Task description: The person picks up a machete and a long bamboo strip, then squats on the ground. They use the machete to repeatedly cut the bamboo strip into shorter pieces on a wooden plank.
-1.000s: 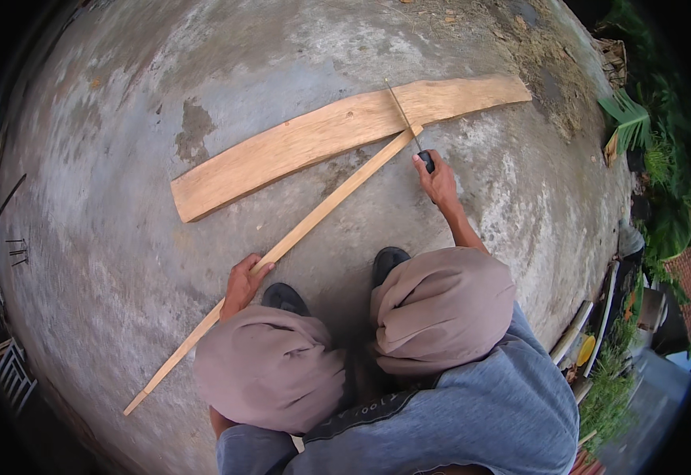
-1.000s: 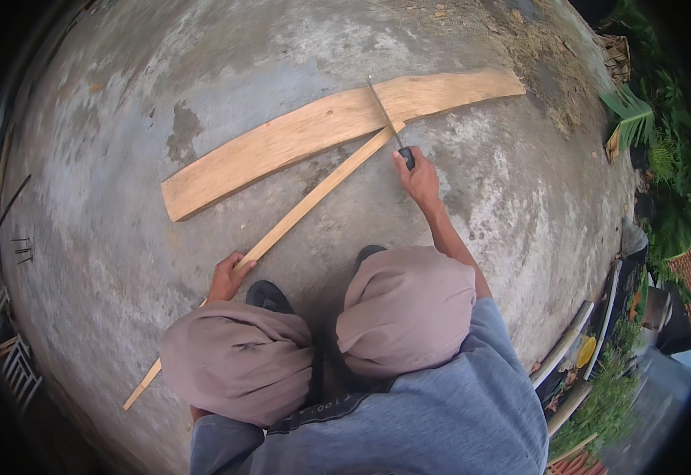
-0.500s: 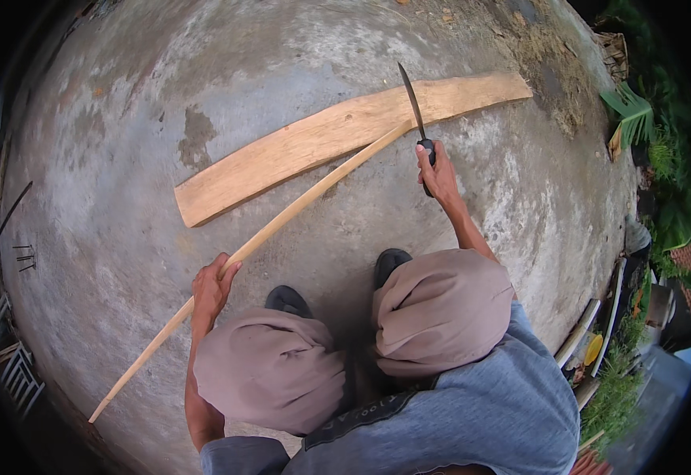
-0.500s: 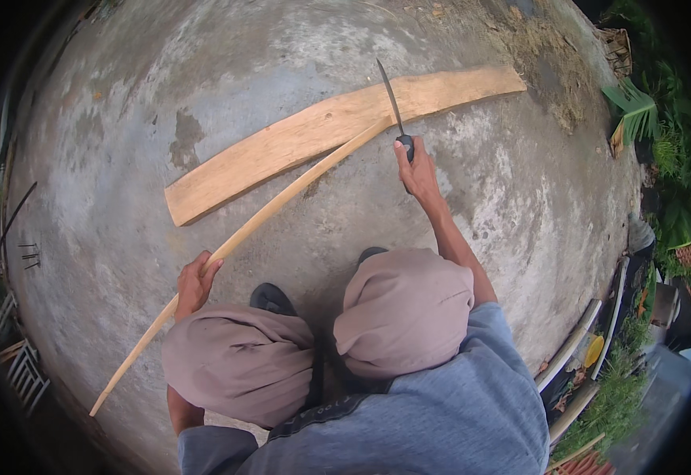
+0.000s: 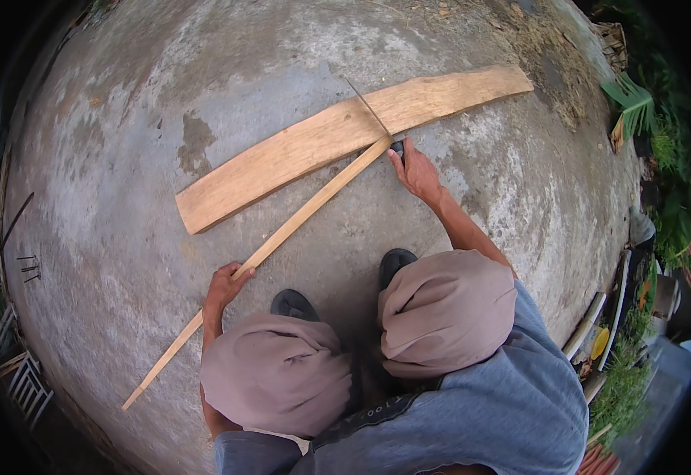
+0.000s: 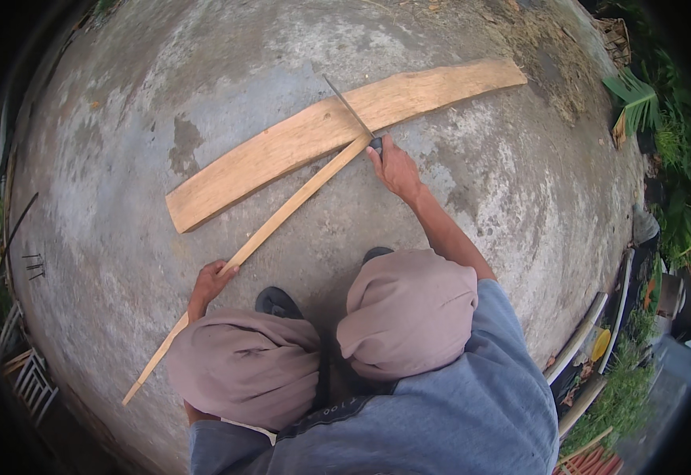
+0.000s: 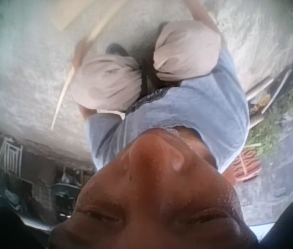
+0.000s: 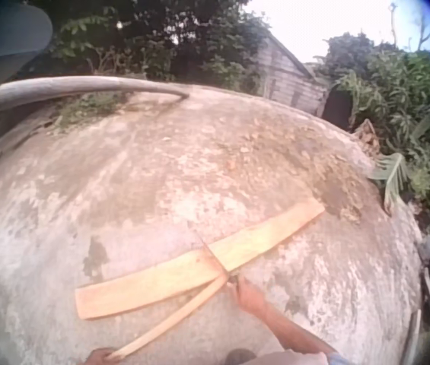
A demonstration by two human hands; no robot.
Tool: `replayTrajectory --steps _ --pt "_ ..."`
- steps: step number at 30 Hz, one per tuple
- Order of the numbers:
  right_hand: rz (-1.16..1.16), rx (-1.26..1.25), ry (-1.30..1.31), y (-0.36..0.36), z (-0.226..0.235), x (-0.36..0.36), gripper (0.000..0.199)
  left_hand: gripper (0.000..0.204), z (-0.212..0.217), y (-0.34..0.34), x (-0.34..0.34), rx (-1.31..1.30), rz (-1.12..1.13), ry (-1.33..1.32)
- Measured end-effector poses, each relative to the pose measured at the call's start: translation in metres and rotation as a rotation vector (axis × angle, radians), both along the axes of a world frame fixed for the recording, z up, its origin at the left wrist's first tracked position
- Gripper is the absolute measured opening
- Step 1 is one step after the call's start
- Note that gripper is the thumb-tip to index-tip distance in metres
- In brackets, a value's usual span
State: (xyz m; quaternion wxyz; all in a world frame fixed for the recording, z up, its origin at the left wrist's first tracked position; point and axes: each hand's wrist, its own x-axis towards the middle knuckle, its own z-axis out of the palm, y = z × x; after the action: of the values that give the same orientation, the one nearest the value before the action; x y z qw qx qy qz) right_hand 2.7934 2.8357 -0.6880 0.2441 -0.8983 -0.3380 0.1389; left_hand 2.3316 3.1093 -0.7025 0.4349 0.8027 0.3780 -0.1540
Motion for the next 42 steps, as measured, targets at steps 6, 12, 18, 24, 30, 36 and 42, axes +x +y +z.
replayTrajectory --steps 6,12,18,24,30,36,42 --pt "0.009 0.078 0.211 -0.001 0.0 0.013 0.049 0.047 0.002 -0.011 0.062 -0.301 0.095 0.048" --pt "-0.168 0.071 0.415 0.0 0.039 0.005 0.058 0.053 0.027 -0.009 0.071 -0.201 -0.028 0.082" --pt "-0.082 0.033 0.163 -0.006 0.043 0.001 0.053 0.052 0.075 -0.027 0.067 0.397 -0.125 -0.011" --pt "-0.033 0.033 0.133 -0.003 0.046 -0.011 0.05 0.041 0.114 -0.037 0.073 0.588 -0.139 0.025" --pt "-0.031 0.099 0.147 0.006 0.052 -0.018 0.047 0.032 0.121 -0.039 0.066 0.712 -0.123 -0.079" --pt "-0.016 0.0 0.202 -0.002 0.03 0.003 0.047 0.024 0.123 -0.038 0.075 0.764 -0.181 -0.067" --pt "-0.048 0.414 0.173 0.025 0.098 -0.029 0.046 0.021 0.112 -0.031 0.059 0.833 -0.189 -0.089"
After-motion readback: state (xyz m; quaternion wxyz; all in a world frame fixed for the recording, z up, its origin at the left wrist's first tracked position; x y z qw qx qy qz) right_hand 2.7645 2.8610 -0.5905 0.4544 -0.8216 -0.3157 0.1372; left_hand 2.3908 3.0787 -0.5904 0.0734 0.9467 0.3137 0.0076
